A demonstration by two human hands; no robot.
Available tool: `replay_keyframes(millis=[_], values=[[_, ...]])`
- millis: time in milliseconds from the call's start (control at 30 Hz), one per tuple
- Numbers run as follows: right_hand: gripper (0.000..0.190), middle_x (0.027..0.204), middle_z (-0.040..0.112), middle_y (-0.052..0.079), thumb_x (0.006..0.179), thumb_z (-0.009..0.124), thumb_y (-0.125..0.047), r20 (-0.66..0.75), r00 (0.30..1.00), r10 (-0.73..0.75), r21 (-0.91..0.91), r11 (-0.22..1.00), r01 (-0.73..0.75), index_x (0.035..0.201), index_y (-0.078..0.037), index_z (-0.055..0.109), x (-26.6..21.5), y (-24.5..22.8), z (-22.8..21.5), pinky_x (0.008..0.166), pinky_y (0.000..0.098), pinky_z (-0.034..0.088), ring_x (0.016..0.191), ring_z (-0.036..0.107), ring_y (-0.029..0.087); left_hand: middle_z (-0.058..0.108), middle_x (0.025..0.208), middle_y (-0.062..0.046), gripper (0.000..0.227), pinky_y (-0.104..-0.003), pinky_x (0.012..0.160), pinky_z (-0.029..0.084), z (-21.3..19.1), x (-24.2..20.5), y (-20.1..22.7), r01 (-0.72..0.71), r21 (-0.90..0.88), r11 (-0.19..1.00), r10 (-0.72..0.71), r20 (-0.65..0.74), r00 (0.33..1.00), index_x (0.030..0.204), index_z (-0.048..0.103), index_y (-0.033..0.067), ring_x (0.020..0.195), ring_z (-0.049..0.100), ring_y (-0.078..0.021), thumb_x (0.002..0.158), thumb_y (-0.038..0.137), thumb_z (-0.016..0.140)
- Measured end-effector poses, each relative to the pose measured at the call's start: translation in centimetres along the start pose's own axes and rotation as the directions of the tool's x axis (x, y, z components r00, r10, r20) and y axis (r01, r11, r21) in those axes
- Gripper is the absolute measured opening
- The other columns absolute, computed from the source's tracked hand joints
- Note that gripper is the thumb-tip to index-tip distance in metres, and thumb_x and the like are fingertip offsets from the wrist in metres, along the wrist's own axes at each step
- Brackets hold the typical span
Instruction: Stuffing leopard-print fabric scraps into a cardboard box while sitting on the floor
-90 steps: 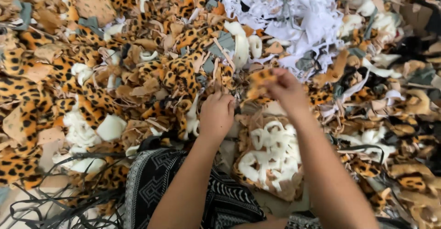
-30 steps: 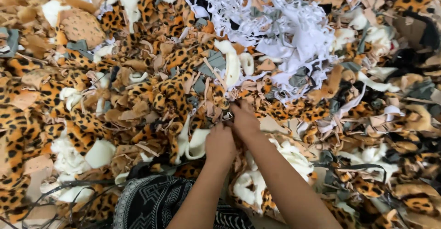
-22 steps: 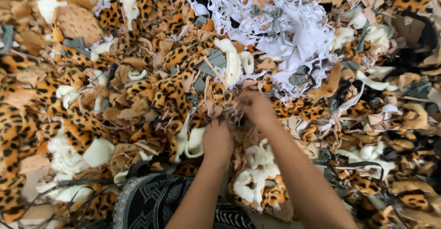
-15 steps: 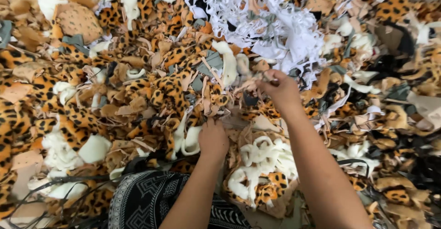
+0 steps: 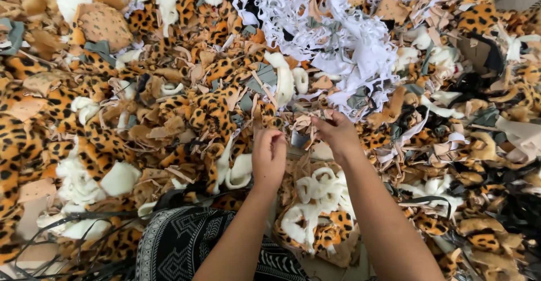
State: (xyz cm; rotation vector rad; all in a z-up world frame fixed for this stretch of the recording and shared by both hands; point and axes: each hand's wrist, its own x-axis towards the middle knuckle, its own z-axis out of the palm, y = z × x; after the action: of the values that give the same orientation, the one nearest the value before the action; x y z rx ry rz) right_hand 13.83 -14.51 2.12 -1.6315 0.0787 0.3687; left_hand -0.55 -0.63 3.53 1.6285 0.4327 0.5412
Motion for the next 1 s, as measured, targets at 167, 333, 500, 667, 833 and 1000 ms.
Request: replay_keyframes(millis=[167, 333, 500, 667, 833, 1000], values=[[0.038, 0.096, 0.057, 0.004, 0.082, 0.088, -0.017, 0.007, 0.994, 0.108, 0.135, 0.985, -0.108, 0.113, -0.007, 0.068, -0.4, 1.5, 0.5, 0.069, 0.0225, 0.06, 0.08, 0.065, 0.015, 0.053, 0.102, -0.015, 0.032, -0.036, 0.078, 0.054, 1.4, -0.5, -0.3, 0.036, 0.057, 0.998, -0.041, 0.096, 0.995, 0.111, 0.056, 0.0019, 0.094, 0.062, -0.0271, 0.097, 0.027, 0.07], [0.036, 0.094, 0.057, 0.004, 0.082, 0.088, -0.016, 0.017, 0.99, 0.141, 0.177, 0.974, -0.142, 0.112, -0.007, 0.07, -0.5, 2.7, 0.6, 0.069, 0.0239, 0.062, 0.078, 0.066, 0.015, 0.043, 0.139, -0.024, 0.068, -0.041, 0.09, 0.059, 1.2, 0.3, -1.5, 0.429, -0.171, 0.887, -0.413, 0.12, 0.903, 0.139, 0.037, 0.001, 0.117, 0.064, -0.0306, 0.093, 0.034, 0.075], [0.033, 0.087, 0.058, 0.002, 0.085, 0.086, -0.023, -0.105, 0.978, 0.18, 0.223, 0.963, -0.153, 0.109, -0.008, 0.068, -3.4, -3.0, 1.6, 0.063, 0.022, 0.06, 0.068, 0.065, 0.012, 0.061, 0.114, -0.029, 0.023, -0.039, 0.079, 0.066, 1.2, 0.9, -2.6, 0.385, -0.186, 0.904, -0.361, 0.151, 0.92, 0.117, 0.059, -0.0054, 0.097, 0.073, -0.0361, 0.095, 0.0, 0.062], [0.032, 0.068, 0.054, 0.001, 0.086, 0.084, -0.034, -0.219, 0.968, 0.123, 0.121, 0.988, -0.098, 0.101, -0.016, 0.063, -1.0, -4.1, -2.3, 0.045, 0.0205, 0.048, 0.051, 0.057, 0.013, 0.069, 0.111, -0.019, 0.023, -0.042, 0.08, 0.064, -0.1, 1.5, -3.4, 0.351, 0.058, 0.934, -0.353, 0.026, 0.935, 0.115, 0.067, 0.0093, 0.101, 0.072, -0.0345, 0.092, 0.009, 0.068], [0.02, 0.084, 0.056, -0.005, 0.085, 0.086, -0.012, -0.194, 0.98, 0.052, 0.235, 0.972, -0.005, 0.096, -0.016, 0.07, -2.1, -2.2, -8.1, 0.076, 0.0247, 0.059, 0.08, 0.065, 0.013, 0.05, 0.124, -0.022, 0.042, -0.051, 0.09, 0.058, -1.0, 1.8, -2.1, 0.202, 0.133, 0.97, -0.174, -0.197, 0.965, 0.131, 0.05, 0.0043, 0.112, 0.059, -0.0421, 0.094, 0.005, 0.067], [0.039, 0.101, 0.077, 0.011, 0.079, 0.072, -0.044, -0.175, 0.973, 0.153, -0.73, 0.643, -0.232, 0.111, -0.024, 0.077, -10.8, -4.7, -9.6, 0.088, 0.0472, 0.055, 0.1, 0.072, 0.037, 0.049, 0.141, -0.025, 0.059, -0.059, 0.108, 0.039, 2.8, -1.7, -1.5, -0.297, 0.539, 0.788, 0.228, 0.192, 0.954, 0.14, 0.054, 0.0045, 0.129, 0.049, -0.0458, 0.084, 0.007, 0.072]])
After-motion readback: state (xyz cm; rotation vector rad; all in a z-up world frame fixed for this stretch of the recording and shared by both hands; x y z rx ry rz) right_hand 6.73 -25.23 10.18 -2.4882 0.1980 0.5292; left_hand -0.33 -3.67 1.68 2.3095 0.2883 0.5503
